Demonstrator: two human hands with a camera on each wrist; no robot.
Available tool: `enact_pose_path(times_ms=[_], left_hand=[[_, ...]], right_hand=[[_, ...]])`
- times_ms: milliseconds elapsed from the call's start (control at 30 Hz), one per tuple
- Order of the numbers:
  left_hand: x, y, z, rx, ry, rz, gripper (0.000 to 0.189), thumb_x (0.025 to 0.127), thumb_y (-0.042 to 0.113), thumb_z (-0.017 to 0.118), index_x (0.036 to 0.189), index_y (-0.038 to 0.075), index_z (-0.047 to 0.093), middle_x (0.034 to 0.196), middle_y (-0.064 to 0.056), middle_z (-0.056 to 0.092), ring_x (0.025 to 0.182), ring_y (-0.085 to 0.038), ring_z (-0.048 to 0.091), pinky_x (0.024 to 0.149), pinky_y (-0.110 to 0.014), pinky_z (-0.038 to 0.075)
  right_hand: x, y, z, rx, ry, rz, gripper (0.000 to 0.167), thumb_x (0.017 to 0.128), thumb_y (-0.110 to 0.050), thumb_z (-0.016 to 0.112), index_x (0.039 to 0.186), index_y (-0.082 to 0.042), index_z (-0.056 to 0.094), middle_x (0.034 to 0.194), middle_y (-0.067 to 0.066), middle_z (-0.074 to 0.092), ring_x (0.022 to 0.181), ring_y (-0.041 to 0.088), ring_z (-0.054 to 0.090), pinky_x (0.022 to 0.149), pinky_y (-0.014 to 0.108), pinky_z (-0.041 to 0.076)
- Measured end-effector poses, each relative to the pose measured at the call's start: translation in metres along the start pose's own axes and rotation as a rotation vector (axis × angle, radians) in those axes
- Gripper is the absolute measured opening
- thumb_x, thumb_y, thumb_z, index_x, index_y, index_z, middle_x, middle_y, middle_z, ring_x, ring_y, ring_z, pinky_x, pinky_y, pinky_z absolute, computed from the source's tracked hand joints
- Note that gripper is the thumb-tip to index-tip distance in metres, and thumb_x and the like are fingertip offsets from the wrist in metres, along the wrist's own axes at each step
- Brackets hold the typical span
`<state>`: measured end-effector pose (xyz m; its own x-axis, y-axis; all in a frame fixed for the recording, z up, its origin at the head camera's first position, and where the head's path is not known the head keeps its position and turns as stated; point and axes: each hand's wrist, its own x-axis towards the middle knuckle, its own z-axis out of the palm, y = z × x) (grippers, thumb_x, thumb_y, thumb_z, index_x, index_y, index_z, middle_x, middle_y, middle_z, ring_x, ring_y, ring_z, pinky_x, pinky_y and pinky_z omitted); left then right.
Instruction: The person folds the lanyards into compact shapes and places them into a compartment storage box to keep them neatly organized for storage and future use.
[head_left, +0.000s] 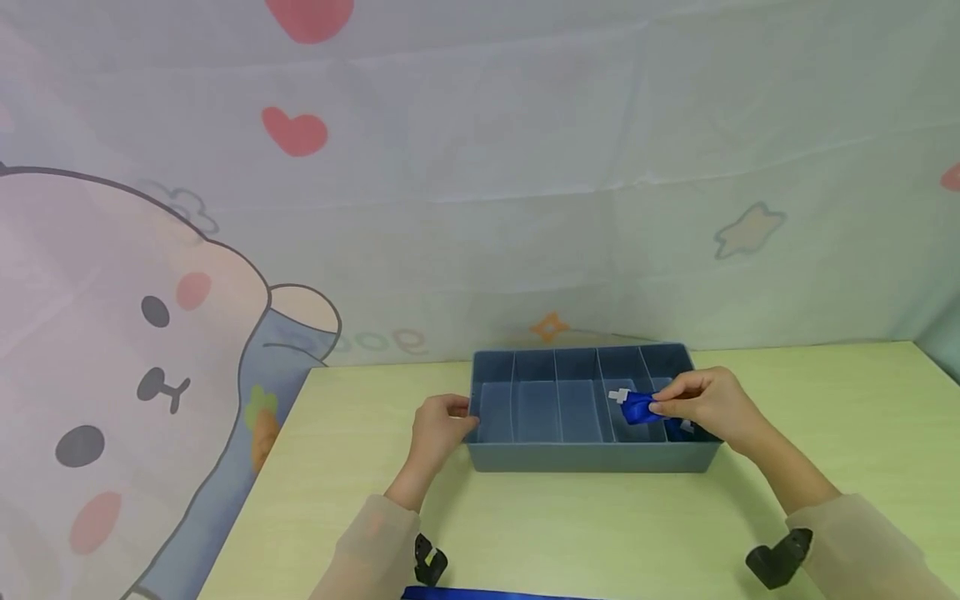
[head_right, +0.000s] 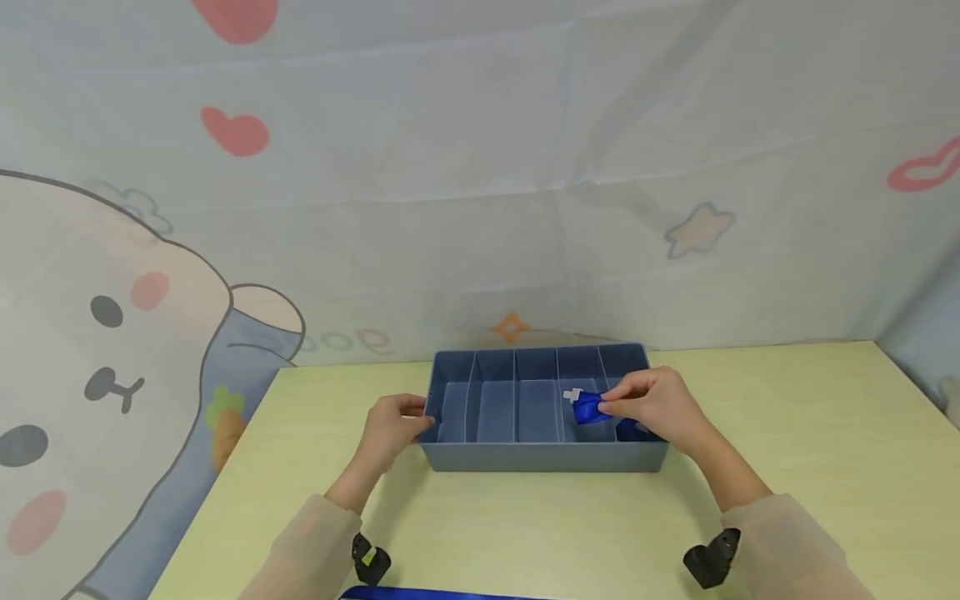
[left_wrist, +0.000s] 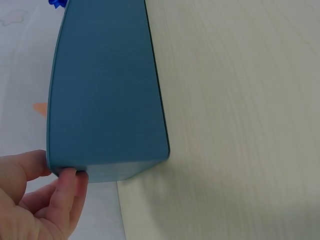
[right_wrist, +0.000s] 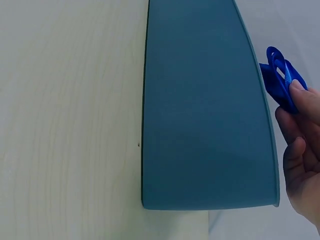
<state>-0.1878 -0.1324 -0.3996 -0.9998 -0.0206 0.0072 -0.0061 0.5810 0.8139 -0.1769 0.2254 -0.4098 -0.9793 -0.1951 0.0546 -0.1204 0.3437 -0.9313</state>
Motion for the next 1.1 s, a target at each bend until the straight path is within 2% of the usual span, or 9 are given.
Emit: enact_pose_path(times_ms=[233,433,567,667,733,800,867,967,1100], left_hand=[[0.000,-0.002,0.003,-0.015,-0.002,0.018,0.025,0.078,-0.002,0.067,0.102,-0.009,0.066,0.087,-0.016,0.067,0.077,-0.025,0.064,0.063,-0.031,0.054],[0.001,-0.004,0.004,-0.010,-0.004,0.030,0.025,0.078,-0.001,0.067,0.102,-0.009,0.066,0.087,-0.016,0.067,0.076,-0.024,0.064,0.063,-0.030,0.054],[0.002,-0.003,0.005,-0.008,-0.001,0.039,0.026,0.077,-0.001,0.067,0.102,-0.008,0.066,0.086,-0.016,0.067,0.076,-0.024,0.064,0.062,-0.030,0.054],[0.002,-0.003,0.006,-0.011,0.003,0.043,0.026,0.077,-0.001,0.068,0.102,-0.008,0.067,0.086,-0.015,0.067,0.076,-0.024,0.064,0.062,-0.030,0.053],[0.003,-0.003,0.006,-0.008,0.006,0.045,0.026,0.077,-0.001,0.068,0.101,-0.008,0.067,0.086,-0.015,0.068,0.076,-0.024,0.064,0.062,-0.030,0.053],[0.003,-0.004,0.006,-0.003,0.008,0.045,0.025,0.077,-0.001,0.068,0.101,-0.008,0.067,0.086,-0.015,0.068,0.077,-0.025,0.064,0.062,-0.030,0.053],[0.003,-0.005,0.006,0.000,0.008,0.045,0.025,0.077,-0.001,0.068,0.101,-0.008,0.067,0.086,-0.015,0.068,0.078,-0.025,0.064,0.062,-0.030,0.053],[0.002,-0.005,0.005,0.000,0.008,0.043,0.025,0.077,0.000,0.068,0.101,-0.008,0.067,0.087,-0.016,0.068,0.079,-0.026,0.064,0.063,-0.030,0.053],[0.000,-0.005,0.003,-0.004,0.009,0.041,0.025,0.078,-0.001,0.068,0.101,-0.009,0.067,0.087,-0.016,0.068,0.079,-0.027,0.064,0.063,-0.032,0.054]], right_hand=[[0.002,0.007,0.006,-0.065,-0.002,-0.028,0.013,0.077,-0.011,0.076,0.083,0.000,0.072,0.083,0.010,0.067,0.071,0.017,0.062,0.058,0.028,0.053],[0.005,0.011,0.015,-0.336,0.065,-0.156,0.005,0.072,-0.013,0.080,0.073,-0.013,0.075,0.074,-0.001,0.063,0.074,0.020,0.049,0.060,0.031,0.043],[0.007,0.011,0.016,-0.394,0.048,-0.150,0.006,0.073,-0.015,0.079,0.071,-0.017,0.074,0.071,-0.005,0.065,0.087,0.032,0.054,0.084,0.053,0.043],[0.011,0.012,0.017,-0.429,0.012,-0.158,0.007,0.074,-0.013,0.078,0.071,-0.017,0.073,0.067,-0.008,0.066,0.074,0.025,0.060,0.099,0.062,0.029],[0.013,0.014,0.019,-0.468,-0.003,-0.192,0.008,0.073,-0.014,0.079,0.070,-0.018,0.073,0.066,-0.010,0.066,0.064,0.015,0.059,0.100,0.062,0.026],[0.015,0.015,0.022,-0.530,0.004,-0.245,0.009,0.071,-0.016,0.080,0.068,-0.020,0.073,0.064,-0.012,0.065,0.058,0.011,0.053,0.095,0.056,0.036],[0.017,0.016,0.025,-0.617,0.030,-0.317,0.011,0.067,-0.019,0.083,0.065,-0.023,0.073,0.063,-0.013,0.064,0.058,0.009,0.046,0.078,0.046,0.044],[0.020,0.017,0.030,-0.731,0.072,-0.395,0.016,0.063,-0.022,0.085,0.060,-0.028,0.071,0.062,-0.015,0.064,0.058,0.010,0.041,0.056,0.032,0.032],[0.020,0.014,0.032,-0.767,0.043,-0.358,0.022,0.064,-0.016,0.084,0.058,-0.030,0.069,0.063,-0.017,0.063,0.062,0.011,0.042,0.058,0.031,0.026]])
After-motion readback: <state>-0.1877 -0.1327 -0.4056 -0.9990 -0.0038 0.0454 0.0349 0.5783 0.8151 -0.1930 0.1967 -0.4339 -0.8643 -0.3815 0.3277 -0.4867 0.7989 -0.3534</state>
